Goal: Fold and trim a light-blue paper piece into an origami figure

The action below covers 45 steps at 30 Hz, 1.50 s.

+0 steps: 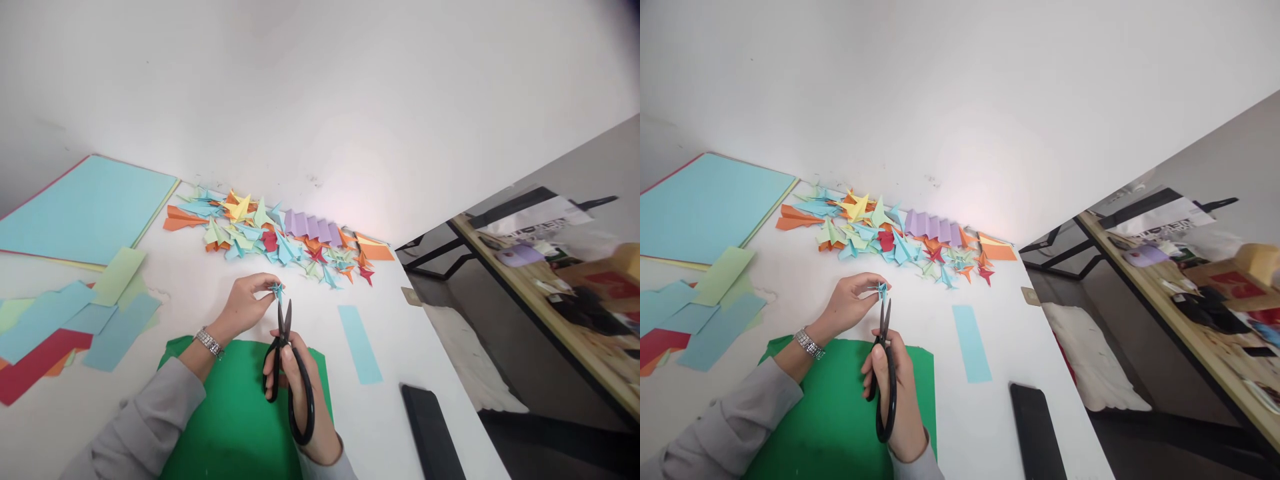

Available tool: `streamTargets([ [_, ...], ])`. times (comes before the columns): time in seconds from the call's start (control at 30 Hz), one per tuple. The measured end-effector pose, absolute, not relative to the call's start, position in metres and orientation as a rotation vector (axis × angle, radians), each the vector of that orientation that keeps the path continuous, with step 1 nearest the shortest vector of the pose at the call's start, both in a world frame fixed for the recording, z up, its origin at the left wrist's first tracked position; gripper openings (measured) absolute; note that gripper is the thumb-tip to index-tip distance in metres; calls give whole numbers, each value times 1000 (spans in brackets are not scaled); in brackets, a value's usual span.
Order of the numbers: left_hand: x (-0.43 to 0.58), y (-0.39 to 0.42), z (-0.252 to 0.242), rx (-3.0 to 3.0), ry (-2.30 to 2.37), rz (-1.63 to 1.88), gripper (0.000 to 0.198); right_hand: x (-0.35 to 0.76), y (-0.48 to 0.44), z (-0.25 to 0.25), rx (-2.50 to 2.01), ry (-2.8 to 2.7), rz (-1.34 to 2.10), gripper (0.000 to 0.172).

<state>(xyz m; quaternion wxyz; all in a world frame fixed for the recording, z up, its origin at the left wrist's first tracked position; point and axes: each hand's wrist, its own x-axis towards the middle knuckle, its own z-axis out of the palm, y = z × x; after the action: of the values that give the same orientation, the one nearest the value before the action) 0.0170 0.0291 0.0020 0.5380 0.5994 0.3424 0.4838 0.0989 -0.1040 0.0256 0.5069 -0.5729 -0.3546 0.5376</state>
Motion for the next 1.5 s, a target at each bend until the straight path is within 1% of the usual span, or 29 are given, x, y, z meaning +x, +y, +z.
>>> streamTargets([
  [0.3,17,30,1,1493,824,1144,17,99,-106,29,-1435,-834,1262,45],
  [0.63,17,30,0,1505,826,1137,15,99,-107,26,-1448,-820,1230,44],
  [0.93,17,30,1,1469,821,1123,14,98,-106,24,-1514,-842,1192,48],
  [1.23,16,31,-1,1564,819,1110,15,100,-107,24,-1551,-833,1210,52],
  [1.5,16,31,-2,1613,822,1101,15,101,-106,22,-1560,-847,1194,52],
])
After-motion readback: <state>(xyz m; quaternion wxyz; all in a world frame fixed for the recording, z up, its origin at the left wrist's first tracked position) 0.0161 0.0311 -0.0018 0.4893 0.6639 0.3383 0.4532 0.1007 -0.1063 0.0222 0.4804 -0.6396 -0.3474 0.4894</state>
